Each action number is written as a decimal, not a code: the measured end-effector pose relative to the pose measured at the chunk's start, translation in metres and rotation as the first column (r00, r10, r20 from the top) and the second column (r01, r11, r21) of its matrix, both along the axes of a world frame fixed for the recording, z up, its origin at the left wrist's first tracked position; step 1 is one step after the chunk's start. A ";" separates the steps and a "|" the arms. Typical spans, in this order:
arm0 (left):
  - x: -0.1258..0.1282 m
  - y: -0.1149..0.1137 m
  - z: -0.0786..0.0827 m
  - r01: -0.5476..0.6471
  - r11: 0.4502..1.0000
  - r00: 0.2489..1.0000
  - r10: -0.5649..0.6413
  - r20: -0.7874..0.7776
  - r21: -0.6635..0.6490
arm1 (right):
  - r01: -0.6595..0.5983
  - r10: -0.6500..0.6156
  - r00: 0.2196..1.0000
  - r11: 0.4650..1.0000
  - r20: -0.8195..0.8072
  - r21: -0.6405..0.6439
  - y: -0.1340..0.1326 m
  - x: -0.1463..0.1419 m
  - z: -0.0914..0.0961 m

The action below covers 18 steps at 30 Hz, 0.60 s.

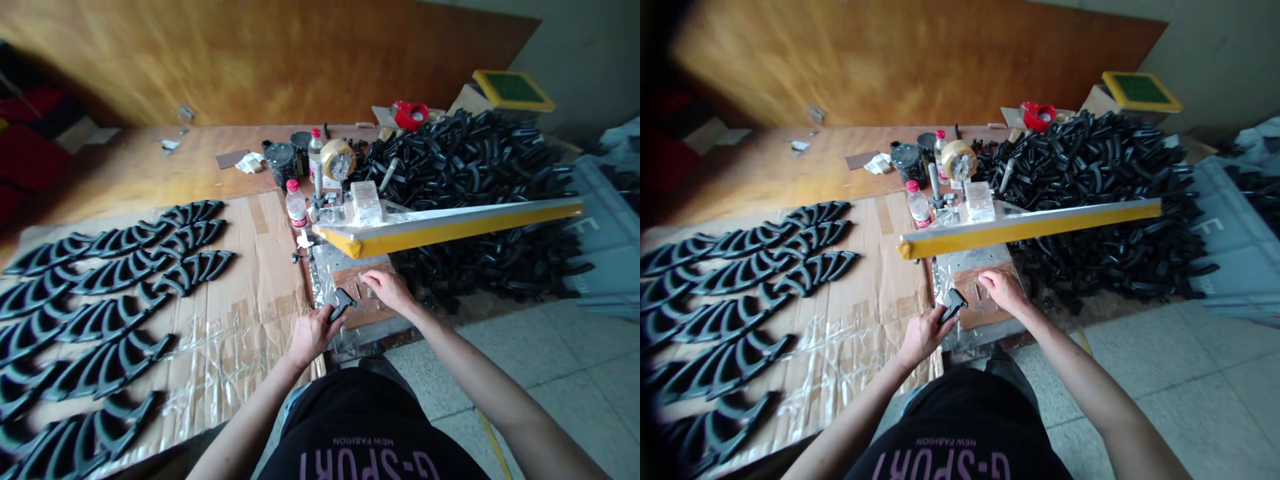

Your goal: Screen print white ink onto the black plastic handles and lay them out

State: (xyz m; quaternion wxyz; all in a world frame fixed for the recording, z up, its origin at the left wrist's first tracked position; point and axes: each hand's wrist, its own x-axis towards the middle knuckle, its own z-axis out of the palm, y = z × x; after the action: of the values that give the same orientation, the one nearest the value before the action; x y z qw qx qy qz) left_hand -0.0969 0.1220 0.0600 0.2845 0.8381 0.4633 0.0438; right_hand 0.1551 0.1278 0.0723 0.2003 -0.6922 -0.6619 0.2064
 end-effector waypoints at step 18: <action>0.198 0.035 0.035 0.058 0.987 0.926 0.003 0.378 -0.150 | 0.508 -0.541 0.836 0.827 0.094 0.242 -0.009 0.272 0.010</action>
State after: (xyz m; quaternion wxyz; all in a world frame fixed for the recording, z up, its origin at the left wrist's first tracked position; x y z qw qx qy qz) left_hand 0.1011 0.1574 0.0946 0.4342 0.7953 0.3904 0.1630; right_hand 0.4271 0.1192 0.0826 0.2672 -0.8371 -0.4771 0.0177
